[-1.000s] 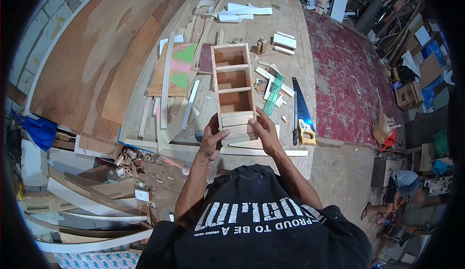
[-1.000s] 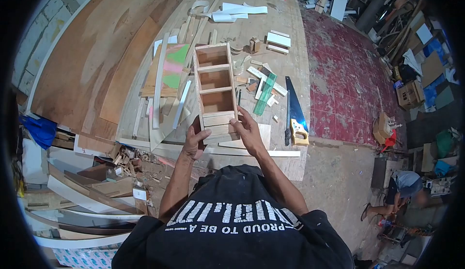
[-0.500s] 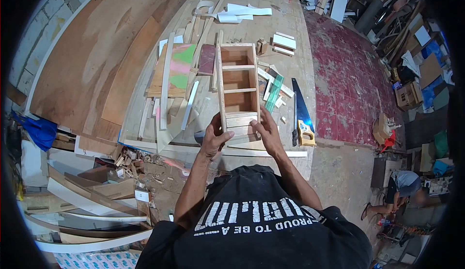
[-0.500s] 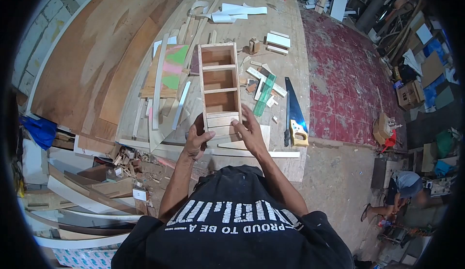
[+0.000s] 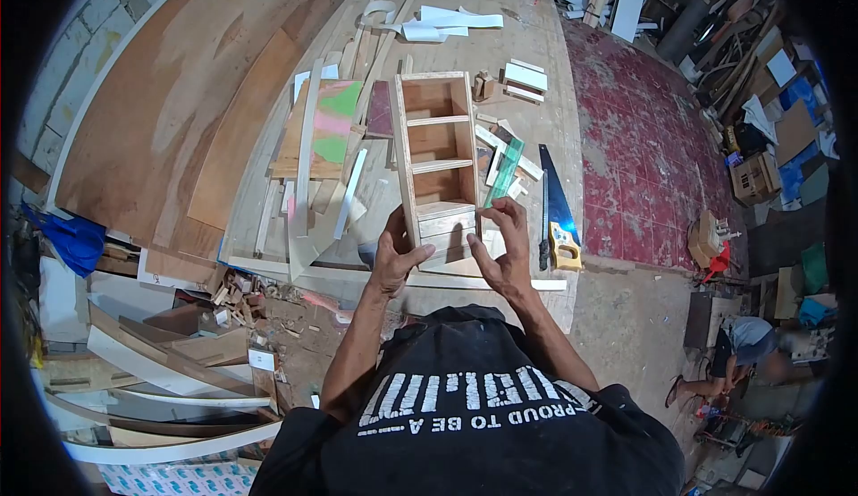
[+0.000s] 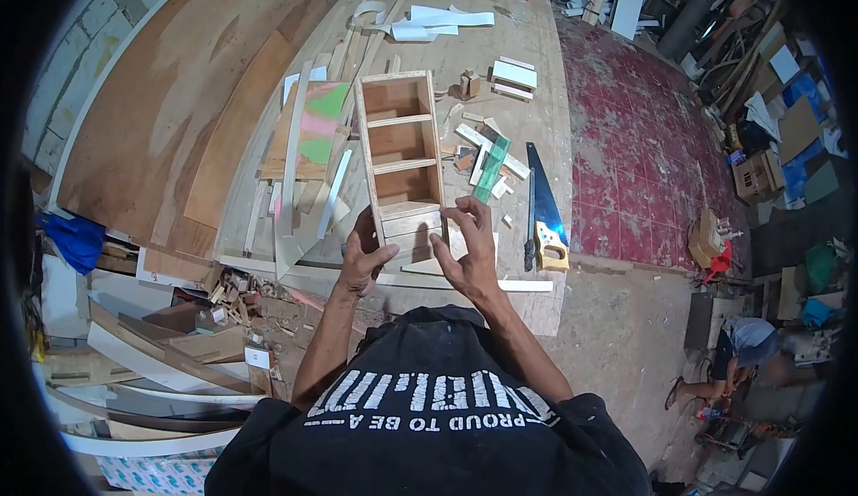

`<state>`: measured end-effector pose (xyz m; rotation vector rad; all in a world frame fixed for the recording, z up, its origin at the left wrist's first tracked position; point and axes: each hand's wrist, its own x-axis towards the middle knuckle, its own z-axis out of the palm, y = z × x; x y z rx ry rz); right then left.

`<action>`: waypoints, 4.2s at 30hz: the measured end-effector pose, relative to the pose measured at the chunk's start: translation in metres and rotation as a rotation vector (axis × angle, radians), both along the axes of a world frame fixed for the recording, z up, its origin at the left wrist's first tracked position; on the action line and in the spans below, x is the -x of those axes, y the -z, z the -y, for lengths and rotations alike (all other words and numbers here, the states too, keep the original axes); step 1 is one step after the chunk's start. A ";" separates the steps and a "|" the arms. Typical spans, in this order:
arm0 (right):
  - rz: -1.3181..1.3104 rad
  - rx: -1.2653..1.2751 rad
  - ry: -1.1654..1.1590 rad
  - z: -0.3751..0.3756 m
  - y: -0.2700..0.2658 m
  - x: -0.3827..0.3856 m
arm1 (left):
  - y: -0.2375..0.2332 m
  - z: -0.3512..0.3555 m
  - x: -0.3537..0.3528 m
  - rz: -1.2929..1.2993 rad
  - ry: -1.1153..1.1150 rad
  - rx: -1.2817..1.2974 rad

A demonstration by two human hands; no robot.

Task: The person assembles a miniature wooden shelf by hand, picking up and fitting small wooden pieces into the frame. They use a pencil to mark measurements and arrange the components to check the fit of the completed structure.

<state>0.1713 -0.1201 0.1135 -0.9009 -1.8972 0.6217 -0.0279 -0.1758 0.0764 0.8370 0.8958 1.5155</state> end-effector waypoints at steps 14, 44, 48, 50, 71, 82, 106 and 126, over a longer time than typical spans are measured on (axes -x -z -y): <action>-0.452 0.671 -0.338 0.000 -0.009 0.008 | -0.036 -0.001 0.007 -0.019 0.075 -0.196; -0.476 0.836 -0.272 -0.017 0.007 0.005 | -0.023 -0.010 0.000 0.128 -0.008 0.011; -0.597 0.892 -0.318 -0.034 0.000 0.001 | -0.008 -0.016 0.013 0.149 0.135 0.091; -0.441 0.947 -0.255 -0.040 -0.025 -0.005 | -0.003 -0.021 0.013 0.143 0.226 0.107; -0.527 0.499 -0.001 -0.019 0.019 0.001 | 0.029 -0.028 -0.043 0.407 0.180 0.325; -0.497 0.581 0.011 -0.010 0.023 -0.002 | 0.041 -0.025 -0.045 0.356 0.084 0.381; -0.599 0.926 -0.139 -0.023 0.036 -0.005 | 0.053 -0.007 -0.019 0.122 -0.048 0.271; 0.192 -0.368 -0.198 -0.012 0.022 0.026 | 0.066 -0.045 -0.017 1.105 0.441 -0.251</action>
